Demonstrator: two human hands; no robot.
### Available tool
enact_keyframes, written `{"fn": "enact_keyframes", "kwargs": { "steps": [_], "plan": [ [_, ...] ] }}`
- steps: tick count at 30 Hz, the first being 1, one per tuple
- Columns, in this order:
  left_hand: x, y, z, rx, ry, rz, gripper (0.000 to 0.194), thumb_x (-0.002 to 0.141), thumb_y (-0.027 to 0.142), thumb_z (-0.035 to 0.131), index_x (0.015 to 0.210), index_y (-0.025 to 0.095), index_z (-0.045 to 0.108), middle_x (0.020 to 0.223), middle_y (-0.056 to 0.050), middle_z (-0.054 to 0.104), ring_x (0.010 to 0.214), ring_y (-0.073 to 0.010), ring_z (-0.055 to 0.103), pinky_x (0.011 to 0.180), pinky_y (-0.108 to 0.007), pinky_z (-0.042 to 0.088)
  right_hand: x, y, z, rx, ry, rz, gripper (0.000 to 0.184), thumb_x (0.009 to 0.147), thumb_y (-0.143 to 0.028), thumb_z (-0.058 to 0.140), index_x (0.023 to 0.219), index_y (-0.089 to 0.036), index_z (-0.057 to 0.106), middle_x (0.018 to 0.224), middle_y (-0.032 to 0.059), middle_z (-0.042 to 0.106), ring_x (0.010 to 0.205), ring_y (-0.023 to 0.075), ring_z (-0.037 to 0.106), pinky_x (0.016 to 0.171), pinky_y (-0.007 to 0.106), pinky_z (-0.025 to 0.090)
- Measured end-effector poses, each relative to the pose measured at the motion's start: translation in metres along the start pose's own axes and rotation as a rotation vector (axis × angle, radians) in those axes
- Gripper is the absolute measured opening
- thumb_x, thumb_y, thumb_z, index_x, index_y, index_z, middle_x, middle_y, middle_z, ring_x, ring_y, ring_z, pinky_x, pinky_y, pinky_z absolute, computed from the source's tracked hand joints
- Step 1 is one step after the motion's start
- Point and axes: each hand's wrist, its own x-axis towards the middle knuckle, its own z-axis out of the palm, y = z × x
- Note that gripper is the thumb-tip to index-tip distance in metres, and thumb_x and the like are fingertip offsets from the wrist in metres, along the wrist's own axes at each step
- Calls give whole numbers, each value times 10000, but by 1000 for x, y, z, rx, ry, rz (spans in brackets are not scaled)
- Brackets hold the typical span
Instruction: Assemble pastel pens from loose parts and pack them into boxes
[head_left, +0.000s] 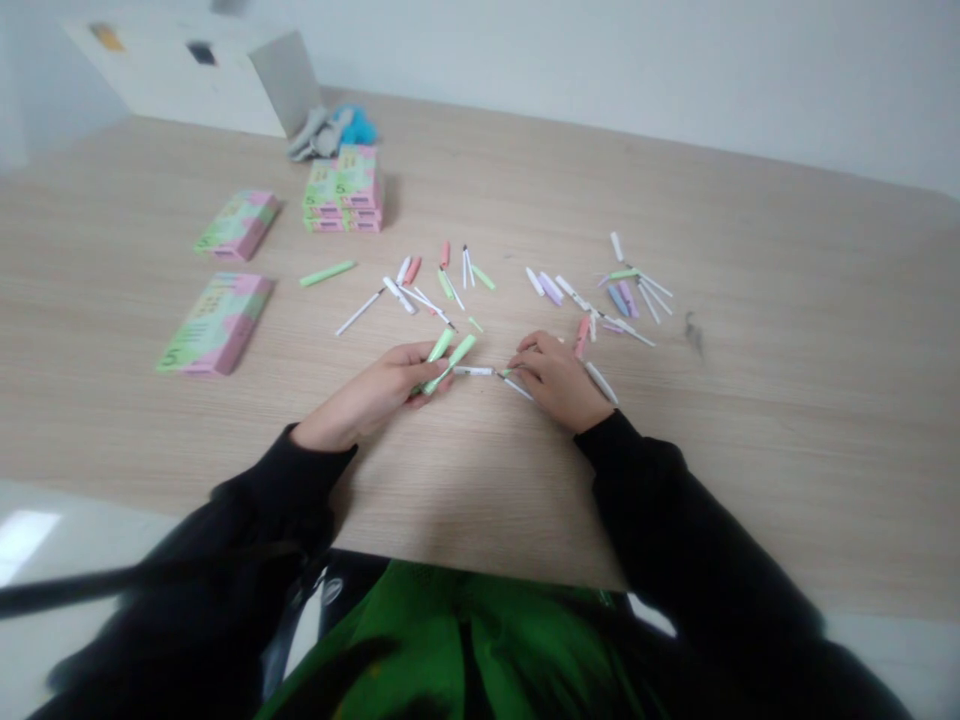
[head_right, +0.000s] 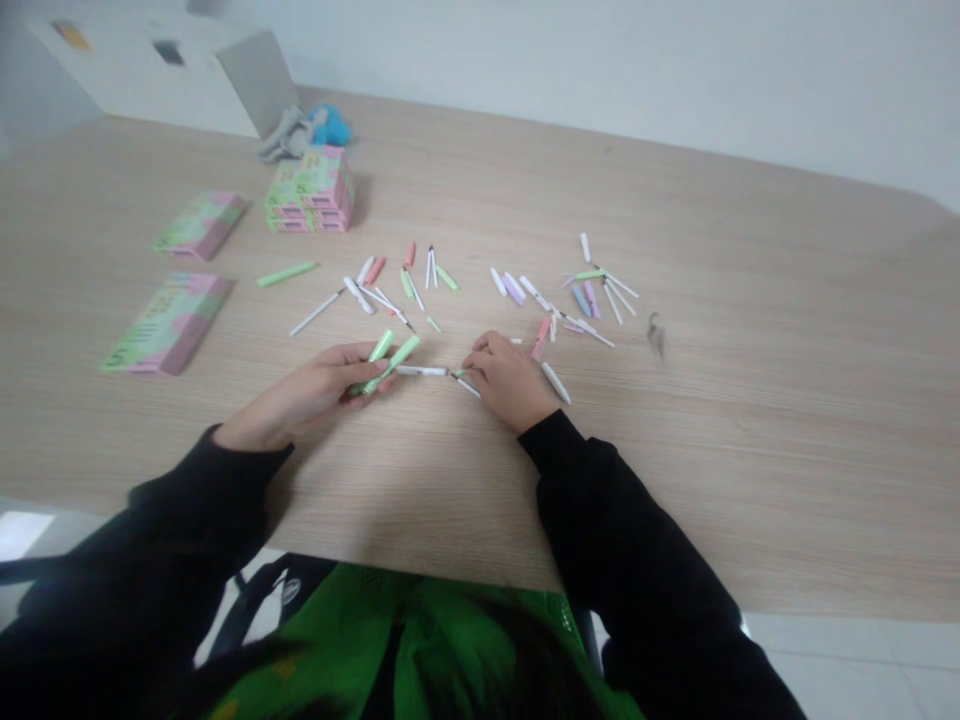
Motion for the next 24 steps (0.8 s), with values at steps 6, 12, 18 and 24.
{"fn": "enact_keyframes", "kwargs": {
  "steps": [6,12,18,24],
  "plan": [
    [-2,1,3,-159,-17,-55,161,808,264,680,877,136,611,699,-20,617,555,-104,520,505,-215,349,-1,-9,-12,97,80,34,194,937,-96,499,884,-187,662,984,88,703,961,244,636,927,426,440],
    [-3,-3,14,-211,-68,-52,142,819,230,685,797,159,564,528,75,443,430,-47,341,437,-184,261,-9,-41,-25,478,90,18,140,936,-164,561,895,-210,687,872,31,695,824,176,639,763,317,476],
    [-3,-10,22,-36,-177,-23,405,908,493,658,699,173,523,455,89,364,410,-51,277,416,-202,224,-10,-57,-15,765,73,128,95,882,-171,628,894,-206,715,785,0,707,747,155,637,722,302,478],
    [-2,-10,23,50,-148,-22,370,882,506,686,817,151,608,510,87,389,450,-64,307,442,-214,224,-10,-58,-9,760,92,141,76,879,-210,646,841,-205,711,778,3,725,754,159,659,737,307,491]
  ]
}}
